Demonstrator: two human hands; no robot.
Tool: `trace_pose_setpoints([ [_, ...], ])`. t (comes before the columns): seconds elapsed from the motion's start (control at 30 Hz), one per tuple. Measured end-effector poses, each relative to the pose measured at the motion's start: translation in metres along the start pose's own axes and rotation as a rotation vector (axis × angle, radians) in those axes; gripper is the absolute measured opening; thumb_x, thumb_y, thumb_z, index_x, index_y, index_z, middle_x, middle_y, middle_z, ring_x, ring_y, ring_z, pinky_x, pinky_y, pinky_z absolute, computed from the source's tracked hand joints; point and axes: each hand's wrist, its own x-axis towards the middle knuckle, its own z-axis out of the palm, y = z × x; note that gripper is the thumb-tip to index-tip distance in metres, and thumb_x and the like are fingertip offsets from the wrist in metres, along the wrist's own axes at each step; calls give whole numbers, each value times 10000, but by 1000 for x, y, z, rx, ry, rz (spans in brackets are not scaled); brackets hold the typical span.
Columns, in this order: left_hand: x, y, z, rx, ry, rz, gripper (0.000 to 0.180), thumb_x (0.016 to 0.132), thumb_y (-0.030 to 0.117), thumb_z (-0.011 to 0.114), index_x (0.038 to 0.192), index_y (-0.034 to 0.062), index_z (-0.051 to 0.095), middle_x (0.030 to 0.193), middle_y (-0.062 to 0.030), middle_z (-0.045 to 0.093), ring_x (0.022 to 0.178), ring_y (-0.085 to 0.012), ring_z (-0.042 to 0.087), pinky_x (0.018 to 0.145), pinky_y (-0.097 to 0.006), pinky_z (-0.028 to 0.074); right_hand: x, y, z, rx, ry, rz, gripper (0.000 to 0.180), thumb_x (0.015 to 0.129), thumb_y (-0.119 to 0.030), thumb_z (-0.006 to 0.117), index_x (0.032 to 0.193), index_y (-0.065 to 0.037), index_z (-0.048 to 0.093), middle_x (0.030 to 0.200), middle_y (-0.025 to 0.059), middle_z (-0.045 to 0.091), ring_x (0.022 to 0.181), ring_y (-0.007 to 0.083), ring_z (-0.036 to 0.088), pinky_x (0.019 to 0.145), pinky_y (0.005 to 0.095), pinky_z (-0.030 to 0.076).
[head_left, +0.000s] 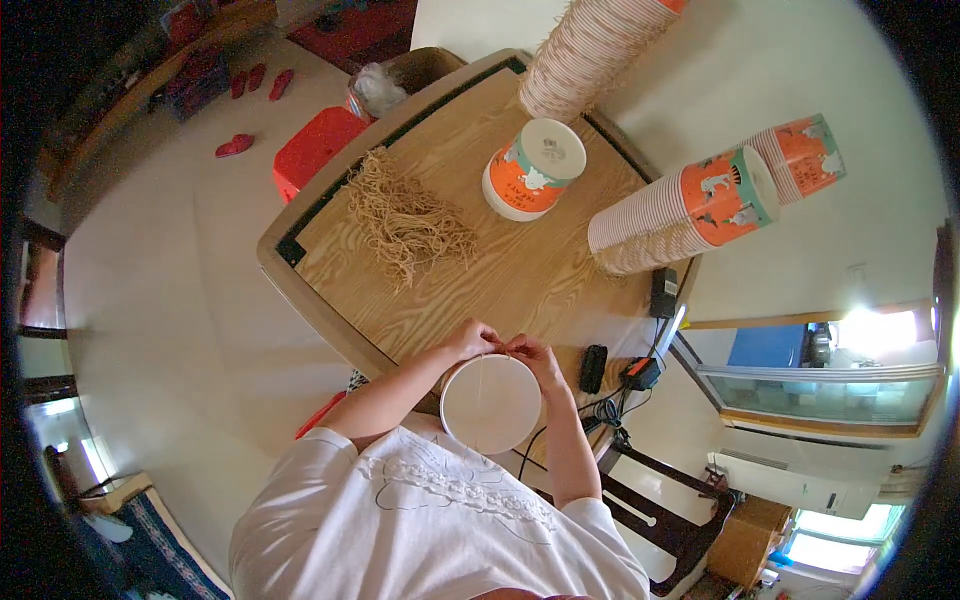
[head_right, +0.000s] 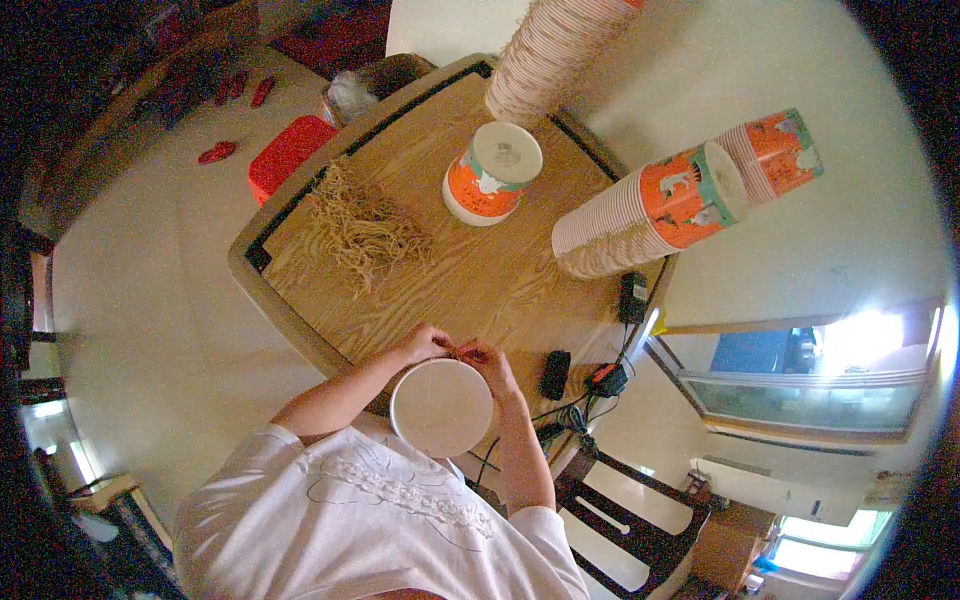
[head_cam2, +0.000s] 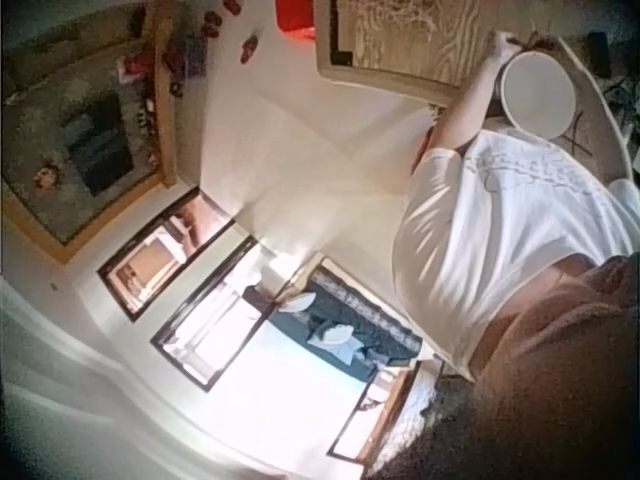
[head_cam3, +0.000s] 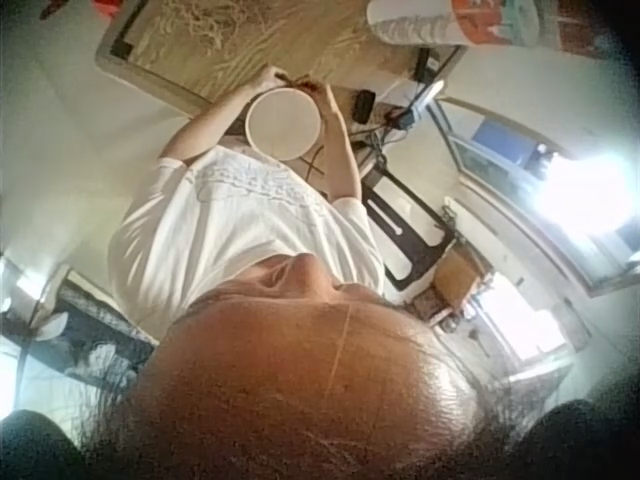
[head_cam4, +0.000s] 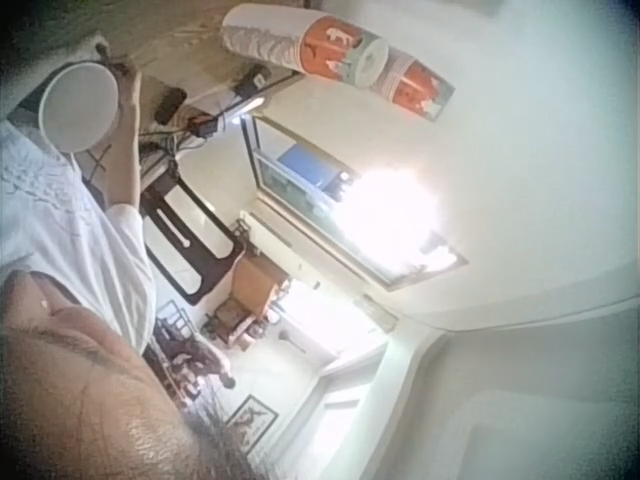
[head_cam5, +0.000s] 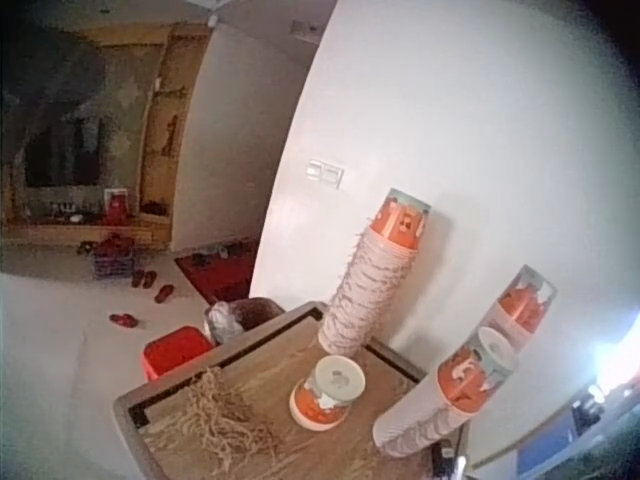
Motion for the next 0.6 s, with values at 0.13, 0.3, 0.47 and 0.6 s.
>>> trace_pose_setpoints([
  [0.13, -1, 3, -1, -46, 27, -92, 124, 714, 132, 685, 819, 65, 689, 730, -60, 667, 647, -93, 585, 627, -275, 467, -6, -9, -4, 53, -90, -34, 51, 819, -12, 584, 858, -12, 618, 863, 35, 609, 807, 116, 573, 707, 230, 463],
  [0.3, 1, -8, 1, -92, 17, 110, 135, 741, 120, 683, 852, 42, 675, 771, -40, 665, 679, -89, 573, 636, -269, 466, -6, -23, -4, -146, -125, -40, 45, 804, 5, 597, 821, 16, 637, 860, 37, 578, 799, 113, 565, 703, 225, 457],
  [0.47, -8, 25, -10, 21, -173, 126, 160, 786, 114, 648, 926, 36, 647, 838, -21, 653, 741, -82, 556, 667, -264, 461, -11, -36, 6, -259, -61, -137, 65, 787, 13, 611, 825, -17, 654, 826, 39, 586, 800, 120, 565, 713, 229, 454],
  [0.6, -33, 65, -21, -196, -51, 142, 157, 784, 120, 638, 914, 33, 631, 795, -31, 641, 726, -94, 572, 666, -257, 469, -26, -97, 36, -391, -10, -311, 96, 758, 19, 624, 824, -40, 661, 793, 52, 591, 809, 156, 569, 739, 264, 446],
])
